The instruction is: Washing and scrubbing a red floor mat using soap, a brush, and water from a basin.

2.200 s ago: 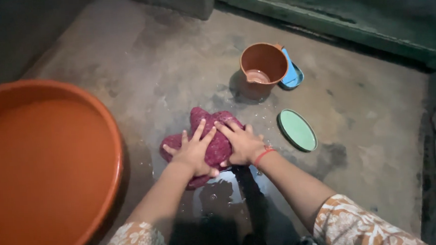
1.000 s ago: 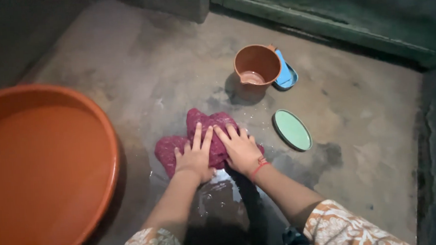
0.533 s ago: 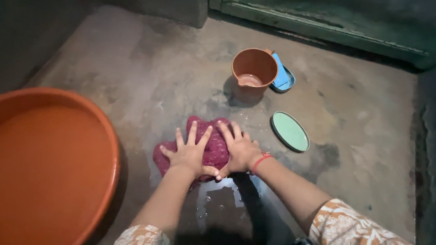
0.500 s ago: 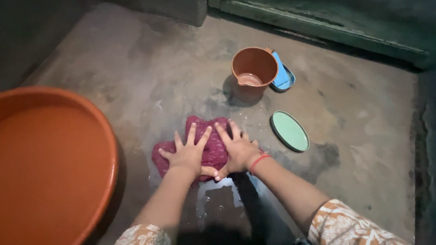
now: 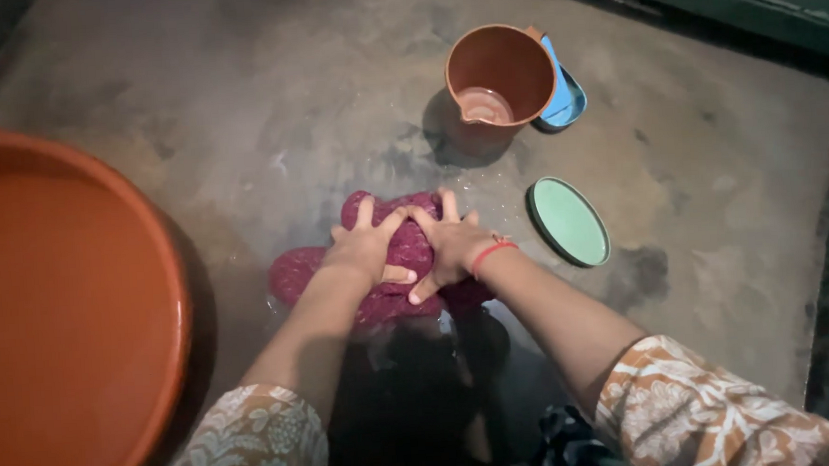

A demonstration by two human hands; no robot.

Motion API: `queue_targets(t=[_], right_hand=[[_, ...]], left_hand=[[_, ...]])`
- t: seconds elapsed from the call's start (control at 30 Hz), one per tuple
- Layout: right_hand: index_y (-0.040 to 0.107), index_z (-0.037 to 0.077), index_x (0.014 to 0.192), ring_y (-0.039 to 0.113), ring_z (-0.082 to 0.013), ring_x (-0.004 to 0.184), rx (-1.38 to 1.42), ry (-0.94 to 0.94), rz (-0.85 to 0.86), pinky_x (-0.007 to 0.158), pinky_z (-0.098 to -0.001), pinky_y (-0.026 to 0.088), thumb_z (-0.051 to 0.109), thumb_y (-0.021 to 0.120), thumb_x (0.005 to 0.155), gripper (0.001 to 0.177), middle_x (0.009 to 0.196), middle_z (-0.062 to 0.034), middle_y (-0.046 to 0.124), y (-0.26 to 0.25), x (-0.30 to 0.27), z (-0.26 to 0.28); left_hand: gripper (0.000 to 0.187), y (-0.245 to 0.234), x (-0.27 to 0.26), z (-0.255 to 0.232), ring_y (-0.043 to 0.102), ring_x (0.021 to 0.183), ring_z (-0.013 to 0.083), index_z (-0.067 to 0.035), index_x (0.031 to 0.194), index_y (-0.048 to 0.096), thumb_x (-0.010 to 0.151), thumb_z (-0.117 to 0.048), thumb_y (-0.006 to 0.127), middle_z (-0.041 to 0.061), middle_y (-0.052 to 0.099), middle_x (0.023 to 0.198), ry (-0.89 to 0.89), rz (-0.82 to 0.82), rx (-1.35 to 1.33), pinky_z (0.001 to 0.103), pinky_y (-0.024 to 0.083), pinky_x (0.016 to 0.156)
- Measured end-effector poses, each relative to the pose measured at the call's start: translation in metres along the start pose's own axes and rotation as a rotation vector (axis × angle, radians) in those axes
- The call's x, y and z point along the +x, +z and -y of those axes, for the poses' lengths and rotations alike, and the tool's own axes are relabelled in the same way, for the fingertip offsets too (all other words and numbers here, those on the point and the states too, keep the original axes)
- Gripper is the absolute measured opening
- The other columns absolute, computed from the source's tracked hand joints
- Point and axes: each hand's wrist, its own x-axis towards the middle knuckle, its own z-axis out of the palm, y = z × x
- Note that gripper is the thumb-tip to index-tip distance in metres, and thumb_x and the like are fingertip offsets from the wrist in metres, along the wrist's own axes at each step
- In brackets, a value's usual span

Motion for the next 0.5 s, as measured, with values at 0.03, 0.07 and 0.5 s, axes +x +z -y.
queue_targets(t=[0.03,0.07,0.5], right_hand=[[0.012,0.052,0.159,0.021,-0.0518,0.15,0.0,0.0,0.005,0.108,-0.0767,0.035,0.05,0.1,0.05,0.14,0.173,-0.0064,-0.01,0.003,0.006,-0.004],[0.012,0.051,0.158,0.022,-0.0556,0.147,0.008,-0.048,-0.017,0.109,-0.0728,0.037,0.048,0.102,0.048,0.142,0.171,-0.0108,-0.007,0.006,0.012,-0.006],[0.031,0.045,0.155,0.035,-0.0462,0.142,0.02,-0.058,-0.392,0.105,-0.0673,0.038,0.044,0.103,0.043,0.133,0.158,-0.0198,0.03,0.05,-0.003,-0.006]], left_hand=[[0.111,0.0,0.0,-0.001,0.025,0.149,0.0501,-0.055,0.155,0.025,0.068,-0.042,0.094,-0.003,0.003,0.173,-0.001,0.005,-0.001,0.064,0.041,0.114],[0.111,-0.001,0.001,-0.001,0.029,0.147,0.0508,-0.054,0.155,0.026,0.068,-0.042,0.094,-0.001,0.005,0.172,0.012,-0.012,0.016,0.06,0.043,0.113],[0.085,0.021,-0.038,-0.006,0.047,0.131,0.0488,-0.037,0.145,0.042,0.075,-0.034,0.089,0.004,0.021,0.165,0.066,-0.267,0.036,0.054,0.057,0.097]])
